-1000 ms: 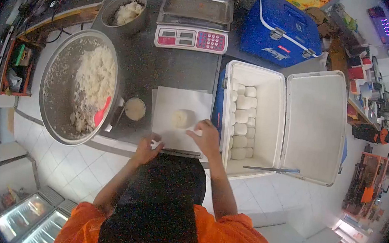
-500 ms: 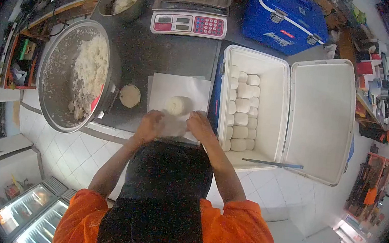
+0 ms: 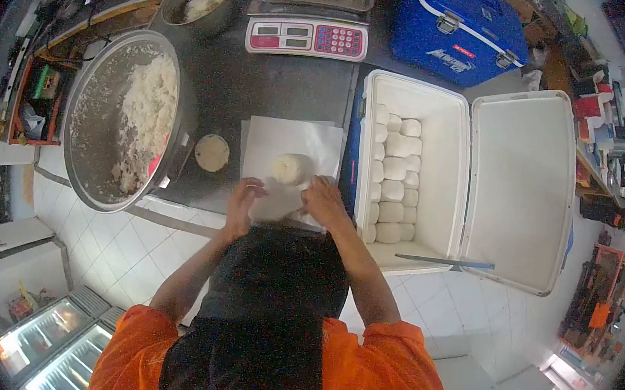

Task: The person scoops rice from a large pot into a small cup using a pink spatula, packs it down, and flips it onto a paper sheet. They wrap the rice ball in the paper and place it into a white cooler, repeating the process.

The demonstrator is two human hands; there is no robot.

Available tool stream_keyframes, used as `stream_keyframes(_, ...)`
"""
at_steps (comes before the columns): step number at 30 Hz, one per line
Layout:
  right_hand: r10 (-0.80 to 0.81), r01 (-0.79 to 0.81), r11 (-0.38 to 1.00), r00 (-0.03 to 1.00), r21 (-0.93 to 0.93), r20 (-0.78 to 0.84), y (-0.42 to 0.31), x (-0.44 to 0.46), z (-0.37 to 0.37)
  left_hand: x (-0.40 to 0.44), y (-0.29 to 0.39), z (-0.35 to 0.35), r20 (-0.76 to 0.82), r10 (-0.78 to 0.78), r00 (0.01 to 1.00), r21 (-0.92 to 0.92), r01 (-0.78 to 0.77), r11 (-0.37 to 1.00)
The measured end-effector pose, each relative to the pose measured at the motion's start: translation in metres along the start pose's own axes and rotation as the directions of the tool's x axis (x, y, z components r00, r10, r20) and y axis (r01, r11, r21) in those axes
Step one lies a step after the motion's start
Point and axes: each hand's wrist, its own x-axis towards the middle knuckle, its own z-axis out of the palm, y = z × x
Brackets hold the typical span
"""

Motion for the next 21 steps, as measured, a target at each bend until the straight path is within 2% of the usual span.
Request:
stream_keyframes(2,0.005,-0.005,1.0,1.0,-0.002,-0.007,0.007,-0.001,0.005,0.001,-0.001,0.005,0.131,0.149,0.98,0.248,-0.177,0.952)
stream_keyframes(3,-0.038,0.038,0.999,0.999,0.007,-0.011,0.011,0.0,0.005,0.0,0.006,0.006,0.13,0.15,0.98,0.244,-0.179,0.953)
stream_keyframes(5,-0.082,0.082,0.997,0.996,0.014,-0.018,0.018,0.003,0.005,0.001,0.021,0.004,0.237,0.328,0.915,0.603,-0.403,0.688)
stream_keyframes(6,-0.08,0.08,0.996,0.997,0.027,-0.001,0.017,0.004,0.004,0.001,0.018,0.001,0.238,0.327,0.915,0.603,-0.403,0.689)
stream_keyframes(8,-0.084,0.083,0.996,0.996,0.038,0.015,0.016,0.006,-0.001,0.005,0.013,-0.01,0.356,0.045,0.933,0.555,-0.251,0.793)
stream_keyframes(9,-0.099,0.097,0.995,0.993,0.026,0.067,0.016,0.008,-0.005,0.008,0.016,-0.013,0.353,0.05,0.934,0.556,-0.253,0.792)
stream_keyframes(11,-0.115,0.115,0.993,0.986,0.01,0.118,0.016,0.008,-0.009,0.011,0.022,-0.017,0.376,-0.112,0.92,0.653,-0.177,0.737)
stream_keyframes(12,-0.11,0.109,0.994,0.986,0.017,0.124,0.018,0.01,-0.007,0.013,0.031,-0.017,0.371,-0.107,0.922,0.653,-0.178,0.736)
stream_keyframes(14,-0.109,0.108,0.994,0.986,0.018,0.127,0.026,0.012,-0.002,0.017,0.049,-0.012,0.434,0.024,0.9,0.726,-0.366,0.582)
stream_keyframes(17,-0.167,0.164,0.986,0.981,0.043,0.098,0.032,0.005,0.0,0.025,0.025,-0.013,0.433,0.117,0.894,0.687,-0.411,0.599)
stream_keyframes(19,-0.118,0.136,0.978,0.986,0.155,-0.12,0.019,-0.011,-0.007,0.026,0.033,-0.015,0.396,0.159,0.904,0.679,-0.405,0.612)
stream_keyframes(20,-0.121,0.139,0.979,0.985,0.152,-0.123,0.007,-0.021,-0.01,0.027,0.036,-0.016,0.356,0.191,0.915,0.671,-0.392,0.629)
stream_keyframes(21,-0.129,0.154,0.986,0.942,0.058,-0.309,-0.015,-0.033,-0.017,0.029,0.036,-0.017,0.355,0.194,0.915,0.671,-0.393,0.628)
